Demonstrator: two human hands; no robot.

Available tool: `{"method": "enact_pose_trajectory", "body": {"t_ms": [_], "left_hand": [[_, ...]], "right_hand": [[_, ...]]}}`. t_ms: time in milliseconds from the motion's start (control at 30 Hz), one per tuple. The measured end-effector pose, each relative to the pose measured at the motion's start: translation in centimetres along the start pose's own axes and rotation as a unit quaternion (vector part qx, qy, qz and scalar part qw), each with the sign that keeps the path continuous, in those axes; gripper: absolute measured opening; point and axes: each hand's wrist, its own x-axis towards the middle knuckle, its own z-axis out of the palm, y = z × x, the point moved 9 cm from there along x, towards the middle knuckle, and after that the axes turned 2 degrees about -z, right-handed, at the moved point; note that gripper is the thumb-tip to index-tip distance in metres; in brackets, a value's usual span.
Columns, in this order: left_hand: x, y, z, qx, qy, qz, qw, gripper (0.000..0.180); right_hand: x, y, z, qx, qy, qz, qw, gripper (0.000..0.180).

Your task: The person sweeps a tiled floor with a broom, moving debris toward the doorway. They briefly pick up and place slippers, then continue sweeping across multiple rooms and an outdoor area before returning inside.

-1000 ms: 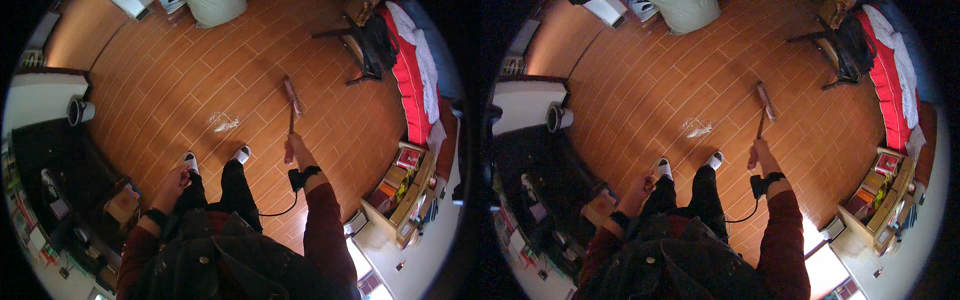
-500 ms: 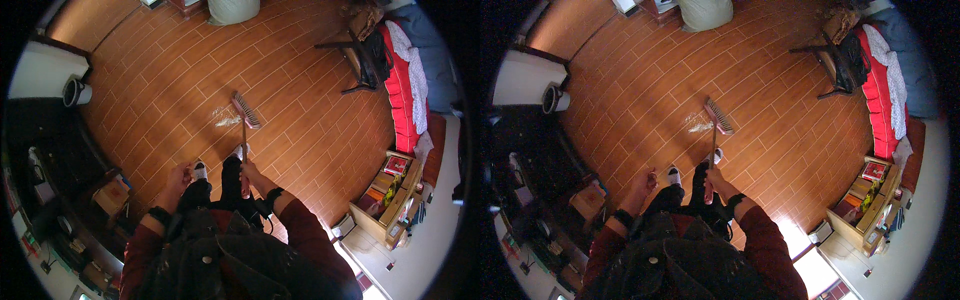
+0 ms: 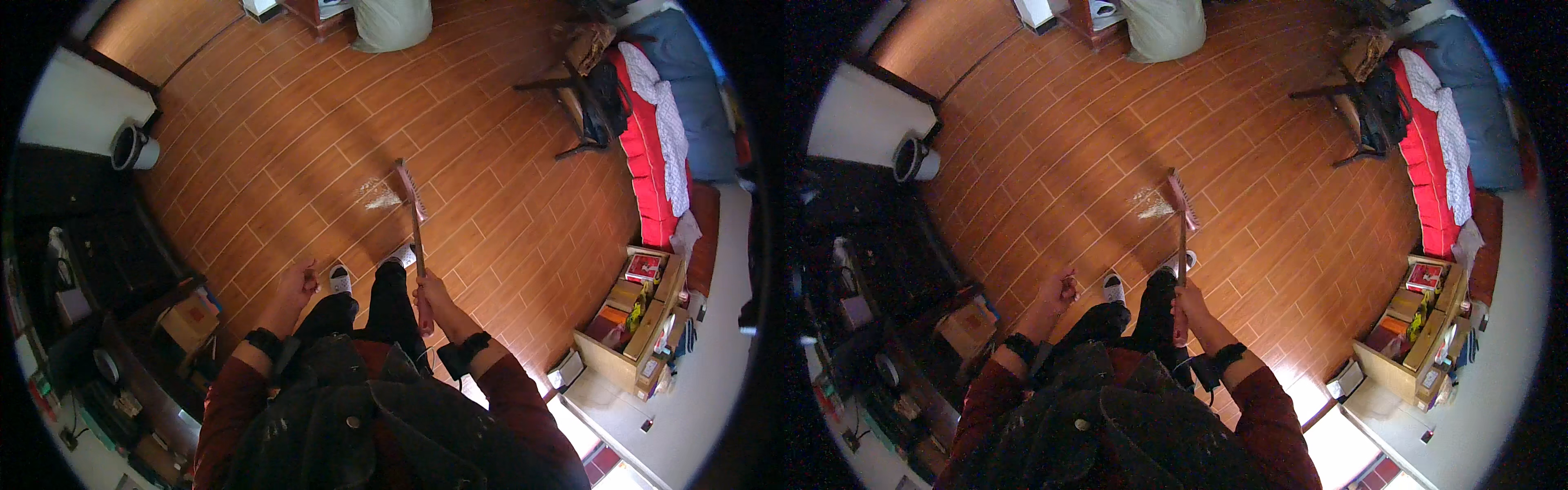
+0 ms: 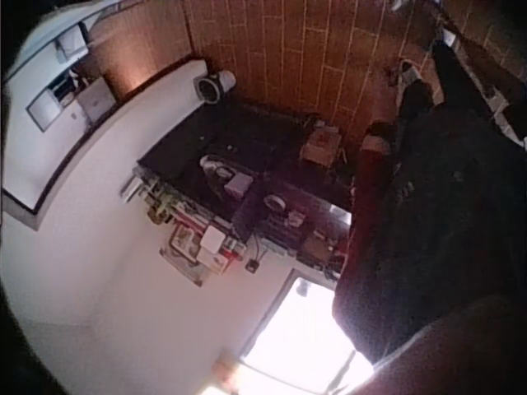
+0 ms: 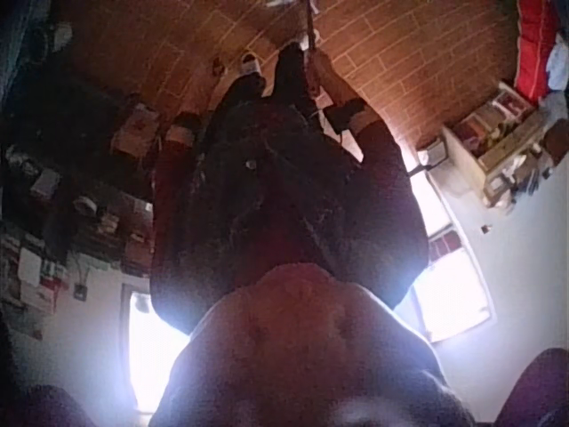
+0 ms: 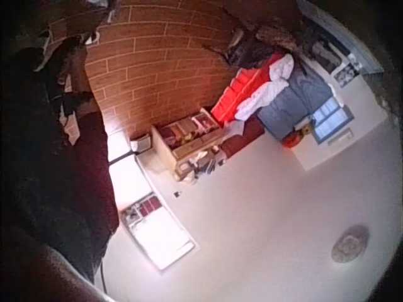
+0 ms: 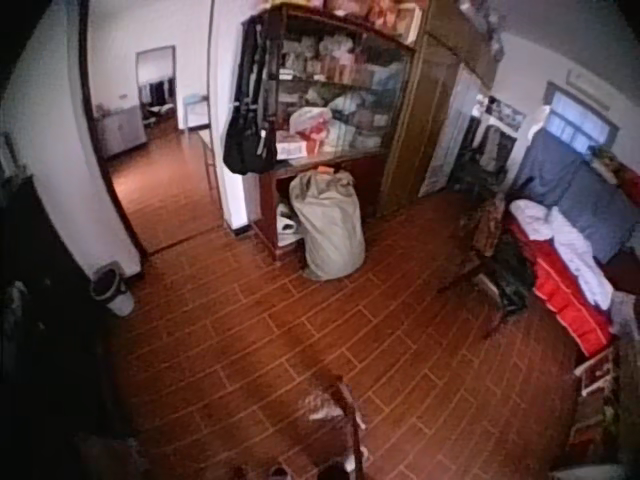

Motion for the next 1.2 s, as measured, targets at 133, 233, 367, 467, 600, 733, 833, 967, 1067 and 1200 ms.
{"method": "enact_pose_trajectory", "body": {"t_ms": [133, 233, 367, 467, 600, 733, 833, 967, 1067, 1200], "left_hand": [[0.4, -1.0, -0.3, 0.007, 0.023, -0.018, 1.000, 0.017], [1.0, -1.2, 0.0, 0.006, 0.008, -0.032, 0.999, 0.016], [1.2, -1.1, 2.2, 0.051, -0.037, -0.016, 0.998, 0.016], [1.2, -1.5, 3.7, 0.054, -0.003, -0.042, 0.998, 0.016], [1.6, -1.6, 6.7, 0.076, -0.013, -0.039, 0.996, 0.014], [3.0, -1.8, 9.4, 0.073, -0.011, -0.054, 0.996, 0.012], [3.0, -1.6, 11.2, 0.054, 0.003, -0.032, 0.998, 0.012], [3.1, -0.6, 13.4, 0.042, 0.055, 0.006, 0.998, 0.017], [4.2, -0.5, 15.7, 0.029, 0.018, -0.014, 0.999, 0.018], [4.6, -0.4, 17.1, 0.019, 0.047, -0.024, 0.998, 0.019]], "right_hand": [[0.9, -0.2, -2.1, 0.039, 0.013, 0.031, 0.999, 0.017], [0.7, -1.7, -3.0, 0.038, -0.028, 0.008, 0.999, 0.018], [-2.6, -1.7, -5.3, 0.108, -0.031, 0.031, 0.993, 0.016], [-4.3, -1.0, -8.6, 0.170, 0.005, 0.065, 0.983, 0.011], [-3.1, -0.1, -14.2, 0.233, 0.042, 0.073, 0.969, 0.015], [0.4, 0.0, -21.7, 0.240, 0.167, 0.040, 0.955, 0.020], [2.6, -0.9, -24.0, 0.222, 0.122, 0.105, 0.962, 0.036], [4.8, -4.0, -20.8, 0.217, -0.018, 0.147, 0.965, 0.044], [6.2, -4.3, -16.6, 0.201, -0.029, 0.208, 0.957, 0.031], [8.0, -7.3, -12.9, 0.156, -0.029, 0.156, 0.975, 0.016]]}}
